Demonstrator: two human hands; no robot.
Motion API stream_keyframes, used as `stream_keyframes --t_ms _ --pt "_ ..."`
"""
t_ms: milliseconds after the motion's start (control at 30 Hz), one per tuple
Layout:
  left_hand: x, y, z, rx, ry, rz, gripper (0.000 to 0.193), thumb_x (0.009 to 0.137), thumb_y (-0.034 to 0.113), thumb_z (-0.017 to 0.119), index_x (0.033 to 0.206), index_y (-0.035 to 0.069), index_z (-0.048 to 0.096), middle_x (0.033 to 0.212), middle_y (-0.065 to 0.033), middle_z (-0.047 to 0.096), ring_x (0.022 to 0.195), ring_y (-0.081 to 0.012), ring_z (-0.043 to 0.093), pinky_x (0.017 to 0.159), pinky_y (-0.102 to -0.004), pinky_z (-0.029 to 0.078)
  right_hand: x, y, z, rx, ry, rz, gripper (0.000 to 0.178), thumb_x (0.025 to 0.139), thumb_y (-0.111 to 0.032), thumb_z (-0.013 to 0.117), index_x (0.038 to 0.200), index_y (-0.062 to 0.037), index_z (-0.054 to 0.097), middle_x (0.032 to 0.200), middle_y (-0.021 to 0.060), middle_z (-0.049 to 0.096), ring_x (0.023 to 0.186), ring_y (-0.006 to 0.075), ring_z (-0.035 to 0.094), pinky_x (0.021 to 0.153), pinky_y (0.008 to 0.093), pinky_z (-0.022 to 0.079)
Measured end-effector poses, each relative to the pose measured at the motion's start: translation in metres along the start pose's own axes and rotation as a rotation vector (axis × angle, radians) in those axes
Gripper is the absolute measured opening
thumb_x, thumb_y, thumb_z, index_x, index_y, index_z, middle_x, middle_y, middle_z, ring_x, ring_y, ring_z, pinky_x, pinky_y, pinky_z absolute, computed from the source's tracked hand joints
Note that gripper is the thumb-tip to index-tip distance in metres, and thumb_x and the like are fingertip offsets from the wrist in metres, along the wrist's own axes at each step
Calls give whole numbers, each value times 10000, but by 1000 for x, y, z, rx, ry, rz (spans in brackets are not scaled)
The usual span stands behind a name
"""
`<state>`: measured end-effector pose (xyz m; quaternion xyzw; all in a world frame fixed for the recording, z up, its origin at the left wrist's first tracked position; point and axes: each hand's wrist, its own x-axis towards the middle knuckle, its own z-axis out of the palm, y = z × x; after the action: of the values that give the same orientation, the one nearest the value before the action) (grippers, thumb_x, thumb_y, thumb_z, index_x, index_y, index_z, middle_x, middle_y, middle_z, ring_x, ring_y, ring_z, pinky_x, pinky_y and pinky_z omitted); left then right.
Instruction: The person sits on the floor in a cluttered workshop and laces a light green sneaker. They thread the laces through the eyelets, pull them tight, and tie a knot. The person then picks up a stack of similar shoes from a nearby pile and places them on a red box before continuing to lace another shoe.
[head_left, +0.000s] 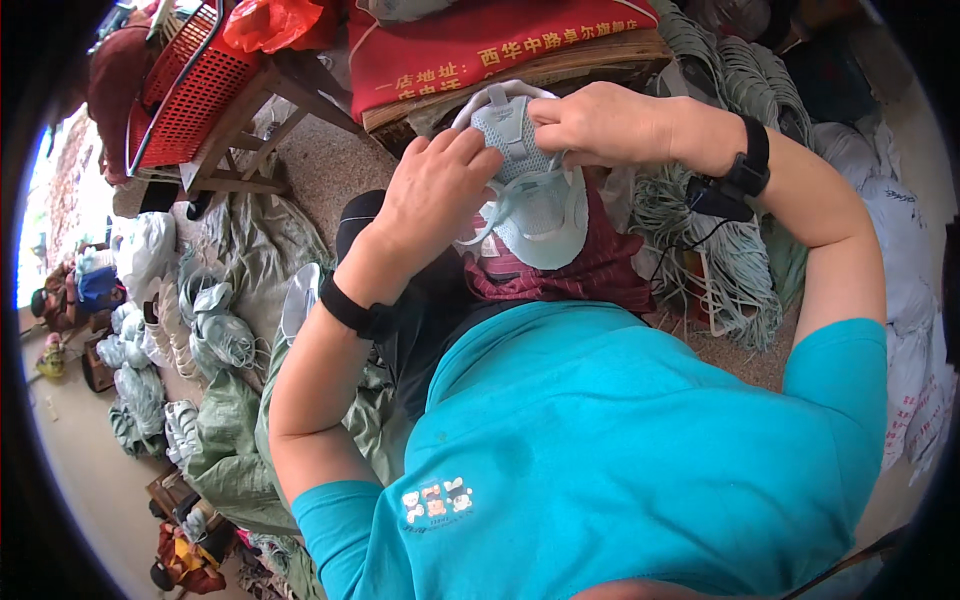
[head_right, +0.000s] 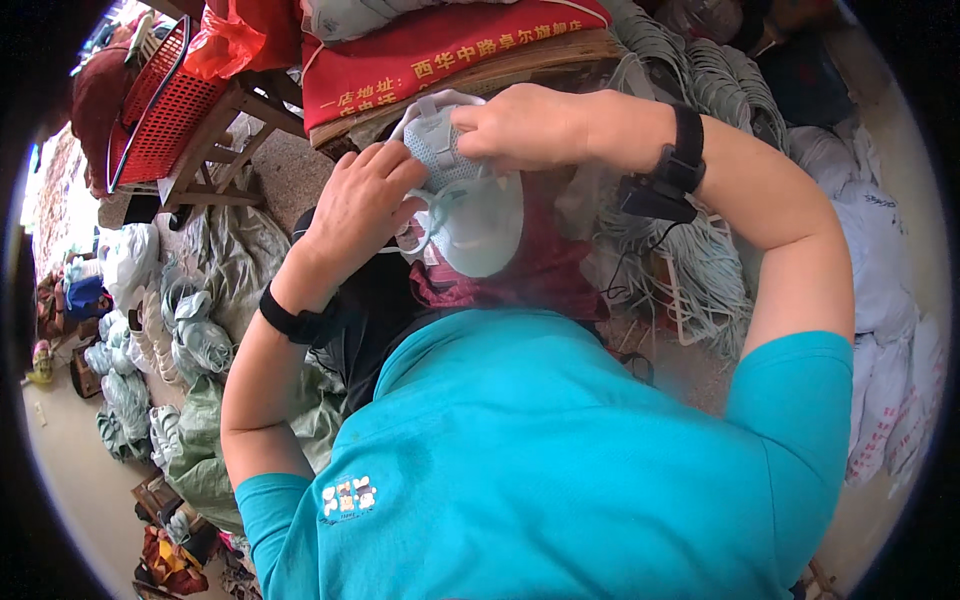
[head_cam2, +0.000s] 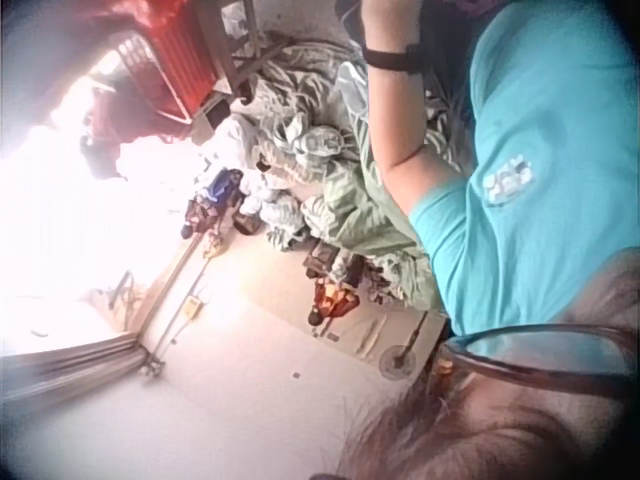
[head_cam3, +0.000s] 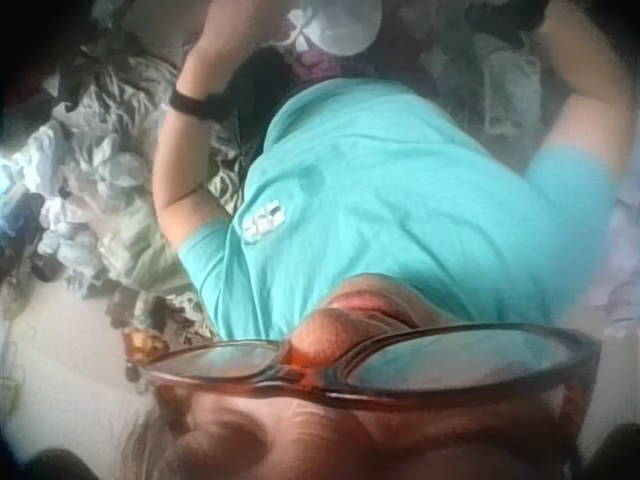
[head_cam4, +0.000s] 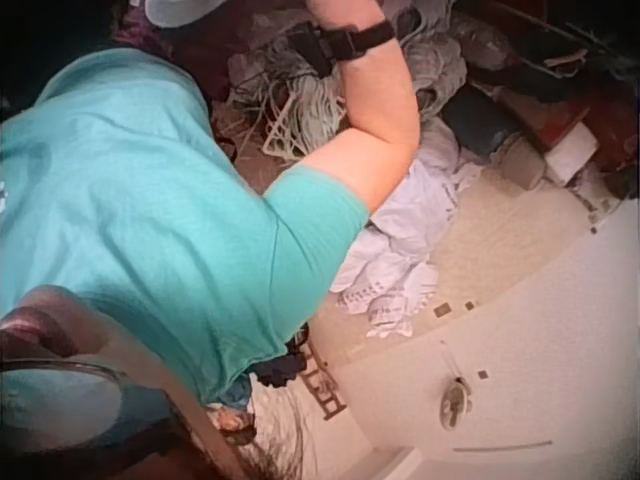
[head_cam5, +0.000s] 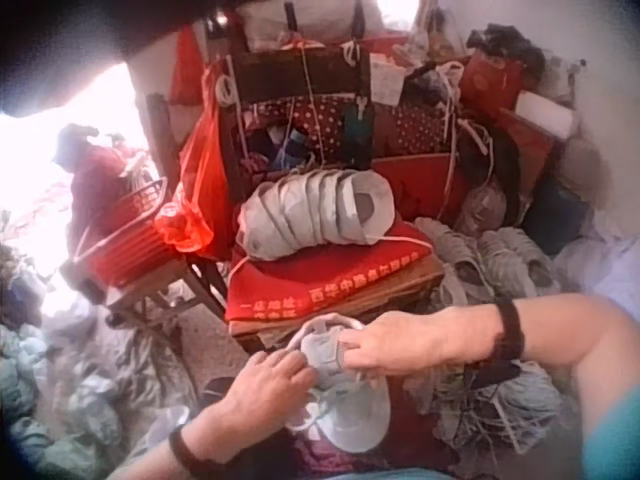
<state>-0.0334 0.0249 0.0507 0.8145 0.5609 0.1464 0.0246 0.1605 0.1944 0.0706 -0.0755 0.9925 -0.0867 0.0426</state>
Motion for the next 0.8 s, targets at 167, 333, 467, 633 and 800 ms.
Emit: stream_keyframes --t_ms 167,333,467,633,800 --pt "-6 -17 18 -15 84 117 183 769 226 725 847 96 622 941 -43 544 911 -223 544 776 -361 405 -15 1 16 -66 83 5 197 783 -128 651 907 -43 523 969 119 531 691 326 638 568 410 544" --pt "-1 -8 26 -137 135 -64 174 797 205 723 739 61 646 886 -48 553 880 -239 527 769 -363 421 -17 6 25 49 145 -28 211 823 -149 677 928 -41 530 941 107 536 685 304 624 578 385 528" --pt "-3 1 39 -299 214 -195 175 822 189 714 739 39 680 888 -56 554 882 -235 520 785 -350 439 -14 9 25 207 161 -45 174 845 -172 684 867 -38 576 906 93 538 722 282 624 610 381 508" --pt "-3 12 50 -898 312 -486 200 906 186 665 789 26 696 939 -13 544 926 -150 504 808 -296 426 -3 4 39 643 226 231 172 861 -179 677 808 -20 641 853 47 544 666 186 614 575 312 483" --pt "11 40 -20 -1363 393 -400 234 957 177 612 823 3 693 989 -18 560 977 -112 499 842 -258 406 9 -38 11 1264 214 760 183 920 -178 640 820 -25 649 853 -20 547 508 45 488 469 192 377"
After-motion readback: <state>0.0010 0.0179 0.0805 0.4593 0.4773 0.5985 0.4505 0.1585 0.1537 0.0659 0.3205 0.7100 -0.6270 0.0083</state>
